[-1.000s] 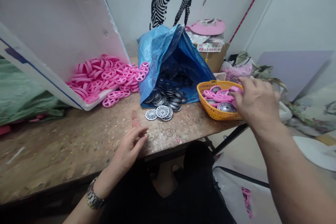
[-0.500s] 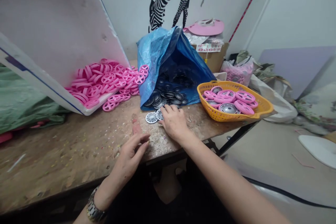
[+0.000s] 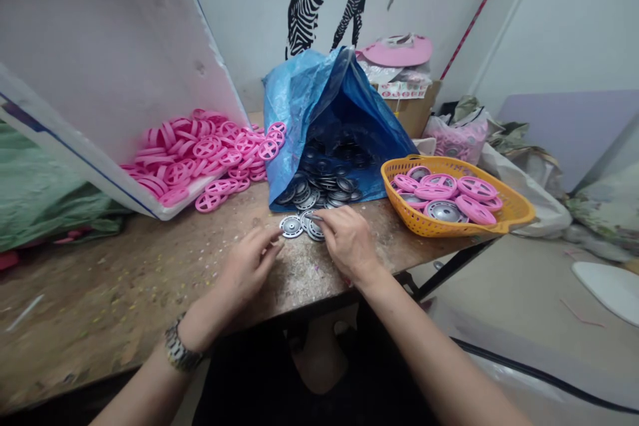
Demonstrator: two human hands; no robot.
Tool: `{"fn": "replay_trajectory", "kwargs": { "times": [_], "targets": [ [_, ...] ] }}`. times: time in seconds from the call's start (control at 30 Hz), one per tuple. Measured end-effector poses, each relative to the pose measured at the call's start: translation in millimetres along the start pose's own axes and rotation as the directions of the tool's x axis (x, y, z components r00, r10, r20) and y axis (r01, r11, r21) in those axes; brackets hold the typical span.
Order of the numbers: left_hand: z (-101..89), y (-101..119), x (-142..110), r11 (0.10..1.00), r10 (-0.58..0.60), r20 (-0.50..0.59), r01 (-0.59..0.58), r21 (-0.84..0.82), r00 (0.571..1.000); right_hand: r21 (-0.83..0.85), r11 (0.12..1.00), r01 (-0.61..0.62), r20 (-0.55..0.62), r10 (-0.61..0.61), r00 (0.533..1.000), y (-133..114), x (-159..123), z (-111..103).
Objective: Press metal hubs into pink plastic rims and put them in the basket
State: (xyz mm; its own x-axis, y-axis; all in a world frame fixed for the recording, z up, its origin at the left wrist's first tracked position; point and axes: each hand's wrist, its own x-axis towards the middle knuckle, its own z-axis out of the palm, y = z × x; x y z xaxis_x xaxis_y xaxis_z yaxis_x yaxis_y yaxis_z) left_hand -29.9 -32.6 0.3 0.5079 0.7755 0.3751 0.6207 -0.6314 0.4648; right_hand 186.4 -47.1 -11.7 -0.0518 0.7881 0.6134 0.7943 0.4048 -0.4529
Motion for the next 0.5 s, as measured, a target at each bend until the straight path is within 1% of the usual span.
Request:
{"fn": "replay_trajectory", "kwargs": {
  "times": [0.07, 0.13, 0.2, 0.27, 0.37, 0.5],
  "targets": [
    [-4.4, -2.0, 19.4, 0.985, -0.018, 0.063, 0.007, 0.174, 0.998, 0.067, 0.998, -0.011, -0.027, 0.013, 1.000, -5.4, -6.9, -2.4],
    [-5.4, -3.1, 37.4, 0.917, -0.069, 0.122, 0.015, 0.398, 0.990, 0.100, 0.994, -0.043, -0.030, 0.046, 0.998, -9.6, -15.5, -2.2],
    [-2.6, -4.9, 53.0, 0.844, -0.110, 0.145, 0.015, 0.537, 0.983, 0.118, 0.990, -0.083, -0.017, 0.085, 0.996, -11.5, -24.8, 0.2],
    [2.6, -8.4, 66.2, 0.815, -0.126, 0.137, 0.023, 0.580, 0.983, 0.127, 0.986, -0.108, 0.000, 0.109, 0.994, -10.7, -33.4, 3.8],
    [10.8, -16.2, 81.7, 0.800, -0.138, 0.124, 0.037, 0.598, 0.983, 0.131, 0.984, -0.120, 0.023, 0.118, 0.993, -6.7, -43.0, 8.7],
    [17.3, -24.8, 92.9, 0.792, -0.148, 0.123, 0.043, 0.608, 0.981, 0.115, 0.985, -0.129, 0.026, 0.126, 0.992, -3.0, -48.4, 11.0]
  ]
}}
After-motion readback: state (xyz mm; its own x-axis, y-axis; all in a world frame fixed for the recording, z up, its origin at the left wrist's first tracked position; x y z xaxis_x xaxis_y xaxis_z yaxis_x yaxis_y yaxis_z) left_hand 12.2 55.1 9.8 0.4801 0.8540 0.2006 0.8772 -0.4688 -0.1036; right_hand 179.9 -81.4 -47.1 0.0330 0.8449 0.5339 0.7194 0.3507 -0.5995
